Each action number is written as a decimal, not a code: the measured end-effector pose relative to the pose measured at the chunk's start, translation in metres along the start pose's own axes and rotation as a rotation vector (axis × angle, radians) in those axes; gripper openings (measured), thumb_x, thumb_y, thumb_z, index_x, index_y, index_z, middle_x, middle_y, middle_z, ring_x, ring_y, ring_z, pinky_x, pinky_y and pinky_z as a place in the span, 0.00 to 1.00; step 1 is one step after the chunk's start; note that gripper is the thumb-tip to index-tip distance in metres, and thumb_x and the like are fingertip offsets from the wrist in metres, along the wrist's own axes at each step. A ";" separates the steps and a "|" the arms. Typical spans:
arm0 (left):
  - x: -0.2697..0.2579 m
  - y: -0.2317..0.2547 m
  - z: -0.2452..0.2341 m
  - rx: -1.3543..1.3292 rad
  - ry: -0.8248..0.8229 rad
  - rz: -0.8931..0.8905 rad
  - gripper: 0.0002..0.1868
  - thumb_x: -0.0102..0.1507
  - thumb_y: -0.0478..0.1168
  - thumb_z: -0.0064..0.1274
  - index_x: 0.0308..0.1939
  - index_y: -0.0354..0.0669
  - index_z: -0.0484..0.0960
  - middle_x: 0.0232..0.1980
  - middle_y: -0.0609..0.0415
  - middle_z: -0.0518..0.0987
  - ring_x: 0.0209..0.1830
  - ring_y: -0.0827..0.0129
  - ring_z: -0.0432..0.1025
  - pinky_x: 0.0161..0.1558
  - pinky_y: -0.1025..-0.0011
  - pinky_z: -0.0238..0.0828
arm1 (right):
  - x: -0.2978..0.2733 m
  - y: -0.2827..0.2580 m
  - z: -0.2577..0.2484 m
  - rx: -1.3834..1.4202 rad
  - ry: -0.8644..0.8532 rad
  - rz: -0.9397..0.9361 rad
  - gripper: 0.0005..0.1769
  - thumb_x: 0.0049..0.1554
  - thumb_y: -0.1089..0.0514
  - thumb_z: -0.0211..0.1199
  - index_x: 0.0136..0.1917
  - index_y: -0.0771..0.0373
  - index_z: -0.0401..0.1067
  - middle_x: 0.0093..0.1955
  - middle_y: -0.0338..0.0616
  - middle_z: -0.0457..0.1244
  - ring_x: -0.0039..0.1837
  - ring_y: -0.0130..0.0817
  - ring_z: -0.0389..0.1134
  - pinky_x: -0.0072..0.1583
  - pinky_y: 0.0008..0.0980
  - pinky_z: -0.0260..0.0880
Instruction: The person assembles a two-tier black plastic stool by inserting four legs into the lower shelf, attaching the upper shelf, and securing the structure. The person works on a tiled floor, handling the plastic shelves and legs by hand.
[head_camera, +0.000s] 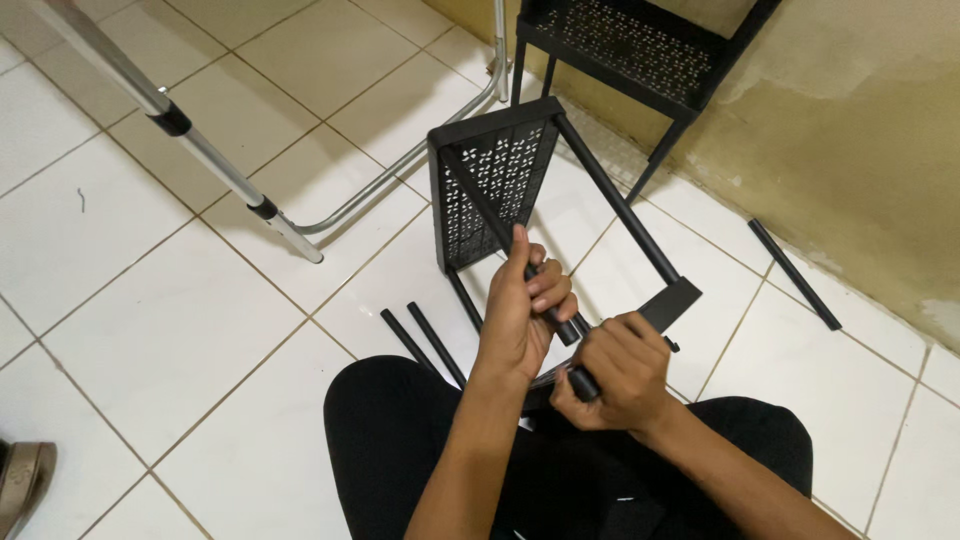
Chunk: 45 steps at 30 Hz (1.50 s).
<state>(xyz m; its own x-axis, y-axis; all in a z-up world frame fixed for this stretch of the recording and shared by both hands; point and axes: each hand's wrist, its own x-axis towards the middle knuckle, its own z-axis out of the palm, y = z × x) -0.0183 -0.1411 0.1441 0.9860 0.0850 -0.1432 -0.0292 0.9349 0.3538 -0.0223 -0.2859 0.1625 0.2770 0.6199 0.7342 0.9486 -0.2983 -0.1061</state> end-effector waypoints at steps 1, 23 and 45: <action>-0.003 -0.002 -0.002 0.023 -0.007 -0.013 0.24 0.73 0.63 0.40 0.38 0.49 0.69 0.22 0.66 0.61 0.22 0.78 0.61 0.34 0.70 0.67 | -0.002 0.004 -0.005 -0.005 0.002 0.016 0.13 0.44 0.57 0.65 0.29 0.59 0.62 0.28 0.42 0.56 0.31 0.40 0.58 0.41 0.38 0.58; -0.006 -0.044 -0.106 0.246 0.265 0.137 0.19 0.72 0.56 0.41 0.37 0.48 0.64 0.22 0.66 0.55 0.15 0.83 0.49 0.13 0.81 0.45 | -0.136 0.142 -0.024 0.424 0.512 0.959 0.04 0.66 0.66 0.59 0.49 0.62 0.65 0.51 0.41 0.62 0.54 0.27 0.63 0.60 0.28 0.66; 0.006 -0.062 -0.110 0.171 0.354 0.004 0.24 0.70 0.61 0.42 0.31 0.48 0.61 0.19 0.65 0.52 0.10 0.82 0.43 0.10 0.79 0.39 | -0.092 -0.008 0.074 -0.052 0.020 0.170 0.15 0.42 0.50 0.68 0.25 0.60 0.68 0.24 0.38 0.57 0.27 0.33 0.56 0.37 0.34 0.53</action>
<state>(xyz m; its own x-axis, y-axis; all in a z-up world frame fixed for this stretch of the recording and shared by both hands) -0.0283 -0.1607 0.0200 0.8677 0.2299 -0.4408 0.0242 0.8660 0.4994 -0.0441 -0.2868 0.0467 0.4297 0.5430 0.7214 0.8787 -0.4356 -0.1954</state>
